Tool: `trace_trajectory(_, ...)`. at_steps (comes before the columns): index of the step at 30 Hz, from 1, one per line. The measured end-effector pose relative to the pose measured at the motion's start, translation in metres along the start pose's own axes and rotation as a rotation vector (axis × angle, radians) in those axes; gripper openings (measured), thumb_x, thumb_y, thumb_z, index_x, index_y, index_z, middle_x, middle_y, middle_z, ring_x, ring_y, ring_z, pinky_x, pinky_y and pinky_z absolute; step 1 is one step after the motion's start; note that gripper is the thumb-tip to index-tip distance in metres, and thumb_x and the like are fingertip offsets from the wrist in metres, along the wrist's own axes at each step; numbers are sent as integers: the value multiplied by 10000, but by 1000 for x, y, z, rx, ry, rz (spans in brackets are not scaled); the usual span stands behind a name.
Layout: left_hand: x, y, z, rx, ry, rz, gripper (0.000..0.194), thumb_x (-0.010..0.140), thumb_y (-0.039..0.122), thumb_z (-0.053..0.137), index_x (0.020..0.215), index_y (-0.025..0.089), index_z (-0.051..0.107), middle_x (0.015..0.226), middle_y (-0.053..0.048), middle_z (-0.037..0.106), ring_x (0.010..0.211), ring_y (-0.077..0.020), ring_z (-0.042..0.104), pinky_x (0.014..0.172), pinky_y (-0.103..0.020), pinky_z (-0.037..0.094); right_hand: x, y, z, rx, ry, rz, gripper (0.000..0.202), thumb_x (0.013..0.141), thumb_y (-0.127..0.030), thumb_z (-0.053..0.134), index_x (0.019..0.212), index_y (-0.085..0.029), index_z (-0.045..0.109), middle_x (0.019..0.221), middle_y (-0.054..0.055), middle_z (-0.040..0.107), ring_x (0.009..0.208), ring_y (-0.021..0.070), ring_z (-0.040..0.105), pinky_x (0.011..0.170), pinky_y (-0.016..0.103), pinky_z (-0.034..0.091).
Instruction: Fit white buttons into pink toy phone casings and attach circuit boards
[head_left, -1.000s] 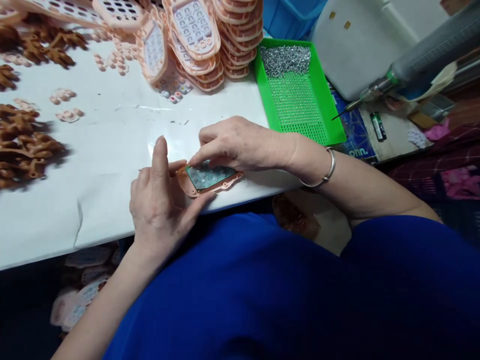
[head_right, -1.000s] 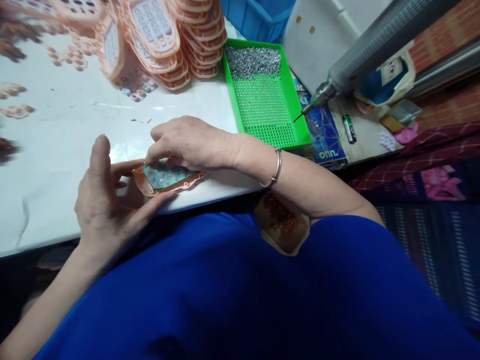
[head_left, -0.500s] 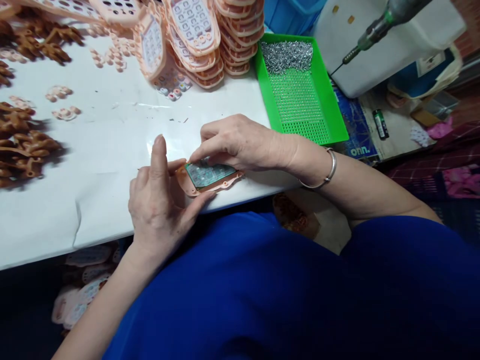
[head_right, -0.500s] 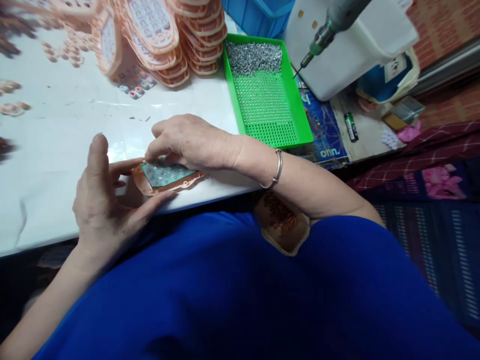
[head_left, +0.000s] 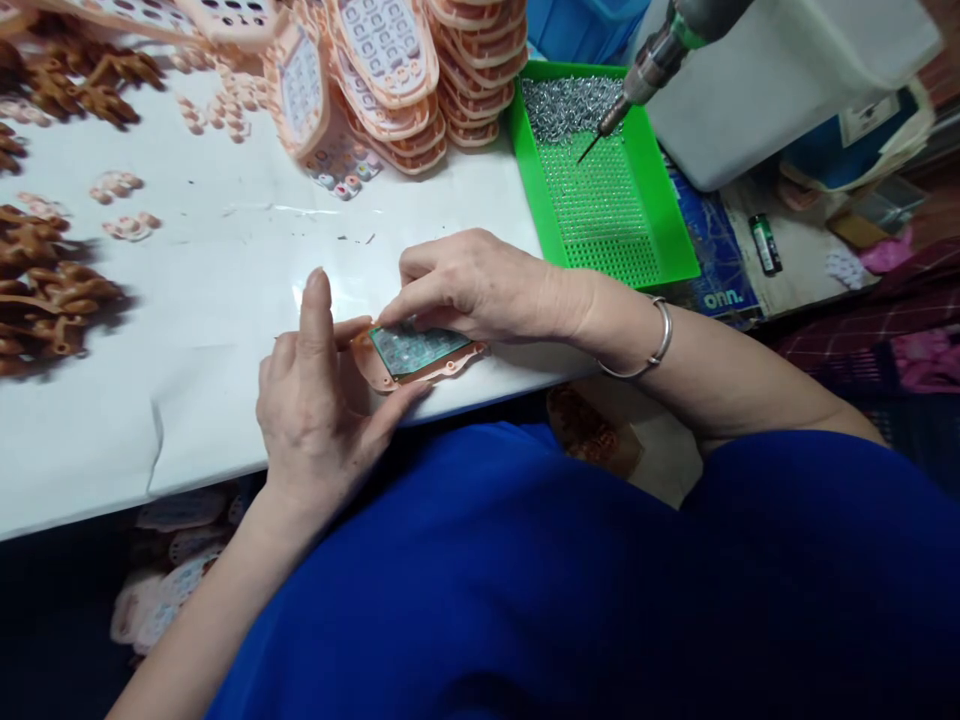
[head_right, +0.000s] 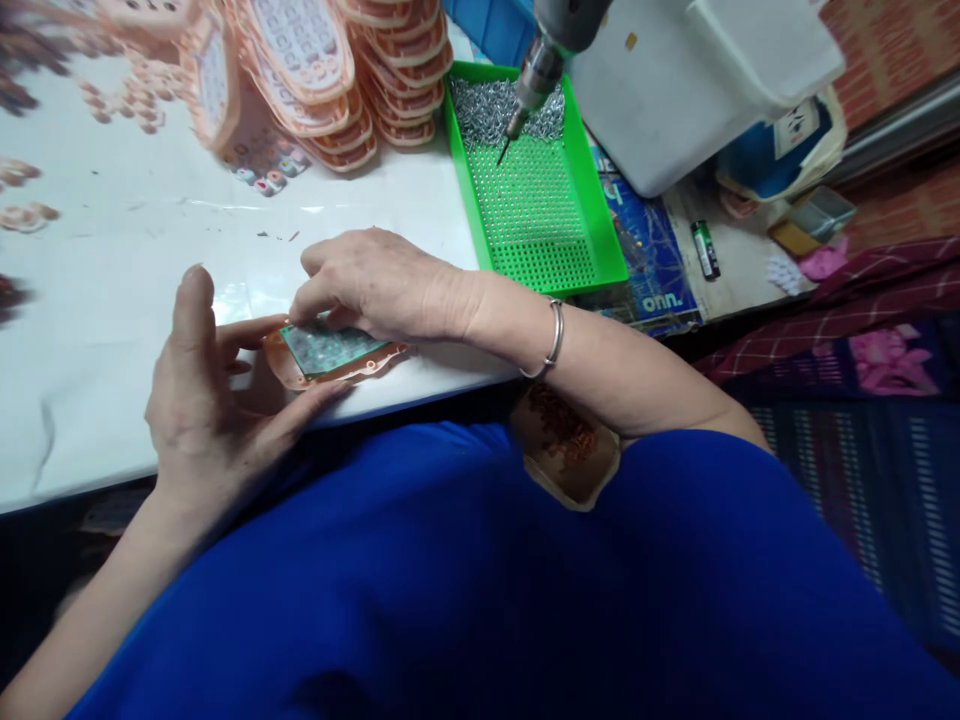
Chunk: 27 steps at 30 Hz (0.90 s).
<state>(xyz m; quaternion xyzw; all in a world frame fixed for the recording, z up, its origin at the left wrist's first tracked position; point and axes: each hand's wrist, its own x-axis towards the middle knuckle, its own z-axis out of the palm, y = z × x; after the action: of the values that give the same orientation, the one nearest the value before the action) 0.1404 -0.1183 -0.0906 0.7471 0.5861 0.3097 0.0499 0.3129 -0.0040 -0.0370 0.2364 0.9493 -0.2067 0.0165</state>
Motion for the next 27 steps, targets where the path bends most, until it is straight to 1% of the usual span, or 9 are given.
trace_trajectory(7, -1, 1, 0, 8, 11, -14, 931, 819, 480, 640, 1506, 378, 19, 1152, -44, 667, 948, -280, 658, 738, -507, 567, 0, -1, 1, -8, -3, 29, 243, 911, -183, 498, 1035, -219, 704, 851, 16, 555, 770, 115, 498, 683, 255, 333)
trace_trajectory(12, -1, 1, 1, -10, -4, -19, 936, 822, 476, 636, 1508, 372, 8, 1156, -72, 662, 957, -304, 663, 735, -536, 570, 0, 0, 2, -23, 21, 8, 248, 911, -196, 496, 1035, -232, 708, 852, 16, 555, 773, 117, 496, 674, 253, 333)
trace_trajectory(15, -1, 1, 0, -2, -7, -14, 937, 823, 467, 638, 1502, 386, -3, 1148, -68, 662, 970, -309, 655, 741, -549, 568, 0, -3, 1, -33, -3, 38, 251, 905, -190, 508, 1046, -239, 709, 860, 18, 557, 771, 118, 490, 672, 255, 329)
trace_trajectory(17, -1, 1, -1, 15, -5, -3, 932, 824, 461, 637, 1501, 376, 3, 1143, -68, 661, 971, -306, 646, 759, -549, 562, 1, -5, 0, -33, -28, 58, 264, 905, -182, 512, 1077, -240, 704, 866, 20, 553, 770, 116, 486, 675, 253, 328)
trace_trajectory(19, -1, 1, -2, 12, -4, 15, 898, 816, 438, 653, 1498, 357, 74, 1196, -85, 623, 1031, -309, 619, 790, -532, 554, 0, -5, 0, -28, -31, 64, 278, 901, -170, 518, 1099, -235, 702, 863, 20, 544, 771, 114, 479, 676, 249, 324)
trace_trajectory(22, -1, 1, -2, -4, 50, 112, 768, 778, 365, 708, 1425, 323, 298, 1248, -116, 548, 1128, -326, 551, 835, -508, 530, -1, -4, 3, -9, 21, 26, 284, 893, -145, 513, 1093, -207, 705, 844, 18, 531, 760, 104, 471, 678, 242, 314)
trace_trajectory(23, 0, 1, -1, -1, 71, 161, 700, 767, 338, 721, 1377, 305, 378, 1225, -127, 547, 1121, -332, 545, 830, -501, 524, -1, -3, 4, -2, 41, 7, 280, 891, -140, 506, 1079, -192, 708, 834, 17, 526, 751, 99, 468, 678, 240, 312)
trace_trajectory(25, 1, 1, 1, 19, 102, 251, 550, 765, 302, 721, 1269, 266, 502, 1134, -142, 576, 1040, -329, 568, 792, -484, 514, -1, 0, 8, 4, 72, -26, 269, 891, -140, 492, 1043, -164, 712, 816, 15, 517, 732, 88, 463, 679, 237, 313)
trace_trajectory(27, 3, 1, 2, 47, 102, 307, 432, 780, 287, 702, 1187, 234, 567, 1066, -151, 593, 954, -313, 584, 744, -456, 508, -2, 2, 10, 1, 91, -47, 257, 891, -149, 486, 1010, -147, 714, 808, 13, 512, 728, 83, 463, 683, 237, 319)
